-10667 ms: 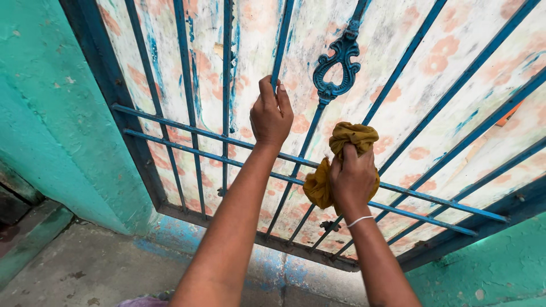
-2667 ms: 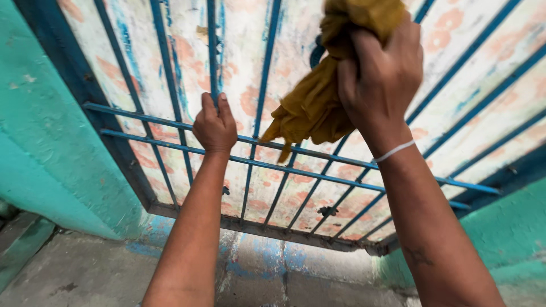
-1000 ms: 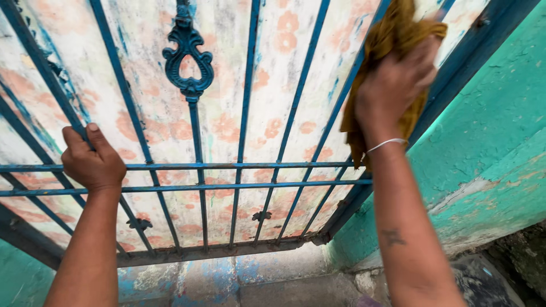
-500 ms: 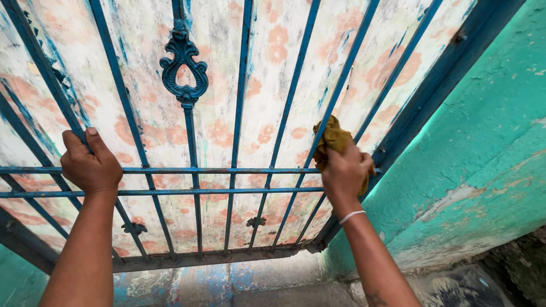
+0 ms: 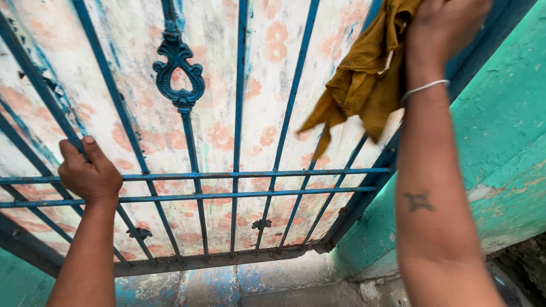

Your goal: The person wipes down the metal bars of a gate using a cloth while holding the gate by hand.

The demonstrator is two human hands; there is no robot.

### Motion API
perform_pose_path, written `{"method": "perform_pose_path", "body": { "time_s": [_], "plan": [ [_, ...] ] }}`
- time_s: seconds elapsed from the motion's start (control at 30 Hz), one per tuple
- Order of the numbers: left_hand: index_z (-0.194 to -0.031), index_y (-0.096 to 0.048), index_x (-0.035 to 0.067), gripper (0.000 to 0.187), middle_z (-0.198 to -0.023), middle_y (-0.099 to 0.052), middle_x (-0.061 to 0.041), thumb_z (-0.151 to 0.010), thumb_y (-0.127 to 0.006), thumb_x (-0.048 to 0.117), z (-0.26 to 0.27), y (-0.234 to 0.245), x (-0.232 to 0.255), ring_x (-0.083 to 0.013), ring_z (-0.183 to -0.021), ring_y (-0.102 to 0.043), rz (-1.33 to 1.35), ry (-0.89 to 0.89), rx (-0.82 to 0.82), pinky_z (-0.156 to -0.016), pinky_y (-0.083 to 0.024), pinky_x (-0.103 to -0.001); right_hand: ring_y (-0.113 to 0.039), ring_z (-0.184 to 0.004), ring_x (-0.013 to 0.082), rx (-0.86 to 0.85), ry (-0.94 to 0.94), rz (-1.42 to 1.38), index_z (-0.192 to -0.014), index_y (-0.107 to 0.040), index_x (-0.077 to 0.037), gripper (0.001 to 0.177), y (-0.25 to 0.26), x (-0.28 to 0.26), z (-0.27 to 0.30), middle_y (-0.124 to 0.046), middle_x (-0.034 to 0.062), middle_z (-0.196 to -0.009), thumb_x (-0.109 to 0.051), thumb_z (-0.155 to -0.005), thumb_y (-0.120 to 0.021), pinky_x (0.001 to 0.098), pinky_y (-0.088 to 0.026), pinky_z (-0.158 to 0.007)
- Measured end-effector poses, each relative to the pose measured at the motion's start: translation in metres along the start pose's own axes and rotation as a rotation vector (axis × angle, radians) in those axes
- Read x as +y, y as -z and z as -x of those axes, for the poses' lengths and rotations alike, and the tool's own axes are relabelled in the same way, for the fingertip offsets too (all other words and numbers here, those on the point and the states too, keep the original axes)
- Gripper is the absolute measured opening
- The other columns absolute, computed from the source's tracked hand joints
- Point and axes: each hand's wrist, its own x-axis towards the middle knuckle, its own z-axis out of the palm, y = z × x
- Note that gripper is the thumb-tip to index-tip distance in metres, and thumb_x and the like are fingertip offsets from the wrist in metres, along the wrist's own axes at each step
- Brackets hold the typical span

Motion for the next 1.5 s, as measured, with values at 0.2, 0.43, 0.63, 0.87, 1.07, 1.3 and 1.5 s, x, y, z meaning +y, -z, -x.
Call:
{"method": "perform_pose_path", "body": {
  "time_s": [0.2, 0.43, 0.63, 0.87, 1.07, 1.3, 1.5],
  "plan": [
    [-0.100, -0.050, 0.005, 0.040, -0.067, -0.060, -0.008, -0.127, -0.045, 0.034, 0.002, -0.001, -0.001, -0.0277, -0.064, -0.069, -0.002, -0.001, 0.018, -0.057, -0.046, -0.035, -0.065, -0.110, 0.0514, 0.026, -0.002, -0.195, -0.142, -0.038, 0.008, 0.055, 0.026, -0.019, 0.052, -0.068, 0.0302, -0.120, -0.015, -0.100, -0.064, 0.0508, -0.054, -0.092],
    [-0.138, -0.041, 0.000, 0.039, -0.105, -0.062, -0.020, -0.115, -0.052, 0.030, 0.006, 0.005, 0.025, -0.0318, -0.092, -0.066, 0.171, 0.202, 0.000, -0.078, -0.047, -0.042, -0.065, -0.102, 0.0525, -0.252, -0.256, 0.032, -0.154, -0.031, 0.014, 0.072, 0.066, -0.037, 0.163, -0.068, 0.0337, -0.111, -0.027, -0.108, -0.067, 0.0574, -0.050, -0.086],
    [-0.152, -0.026, -0.005, 0.064, -0.155, -0.033, -0.021, -0.117, -0.067, 0.031, 0.023, -0.023, 0.098, -0.0326, -0.147, -0.034, 0.098, 0.092, 0.189, -0.123, -0.026, -0.052, -0.064, -0.087, 0.0504, -0.510, -0.367, 0.183, -0.143, -0.044, 0.015, 0.067, 0.118, -0.057, 0.253, -0.067, 0.0323, -0.100, -0.029, -0.100, -0.068, 0.0566, -0.050, -0.072],
    [-0.140, -0.041, 0.015, 0.057, -0.151, -0.037, -0.014, -0.097, -0.074, 0.033, 0.046, -0.038, 0.254, -0.0352, -0.148, -0.033, 0.289, -0.312, -0.104, -0.122, -0.012, -0.062, -0.065, -0.102, 0.0449, -0.934, -0.383, 0.269, -0.124, -0.061, -0.005, 0.034, 0.191, -0.057, 0.236, -0.069, 0.0218, -0.106, -0.028, -0.100, -0.067, 0.0568, -0.050, -0.083],
    [-0.149, -0.037, 0.017, 0.057, -0.161, -0.035, -0.007, -0.103, -0.068, 0.030, 0.069, -0.068, 0.283, -0.0311, -0.155, -0.028, 0.316, -0.450, -0.199, -0.123, -0.009, -0.067, -0.044, -0.133, 0.0576, -0.589, -0.102, 0.167, -0.145, -0.051, 0.001, 0.065, 0.196, -0.040, 0.141, -0.032, 0.0362, -0.152, -0.006, -0.084, -0.072, 0.0550, -0.045, -0.105],
    [-0.136, -0.054, 0.016, 0.049, -0.135, -0.052, -0.009, -0.101, -0.071, 0.045, 0.102, -0.091, 0.266, -0.0288, -0.126, -0.049, 0.040, -0.515, -0.212, -0.111, -0.021, -0.064, -0.007, -0.157, 0.0442, -0.247, 0.393, 0.480, -0.118, -0.064, -0.005, 0.030, 0.115, 0.031, 0.020, -0.014, 0.0199, -0.170, 0.006, -0.093, -0.052, 0.0629, -0.005, -0.128],
    [-0.079, -0.070, 0.018, 0.031, -0.070, -0.065, 0.003, -0.098, -0.075, 0.043, 0.107, -0.090, 0.264, -0.0171, -0.070, -0.063, 0.012, -0.470, -0.270, -0.103, -0.031, -0.062, 0.000, -0.158, 0.0403, -0.238, 0.441, 0.567, -0.102, -0.063, -0.005, 0.017, 0.102, 0.051, 0.066, -0.004, 0.0208, -0.171, 0.004, -0.095, -0.050, 0.0633, 0.002, -0.125]
  ]
}}
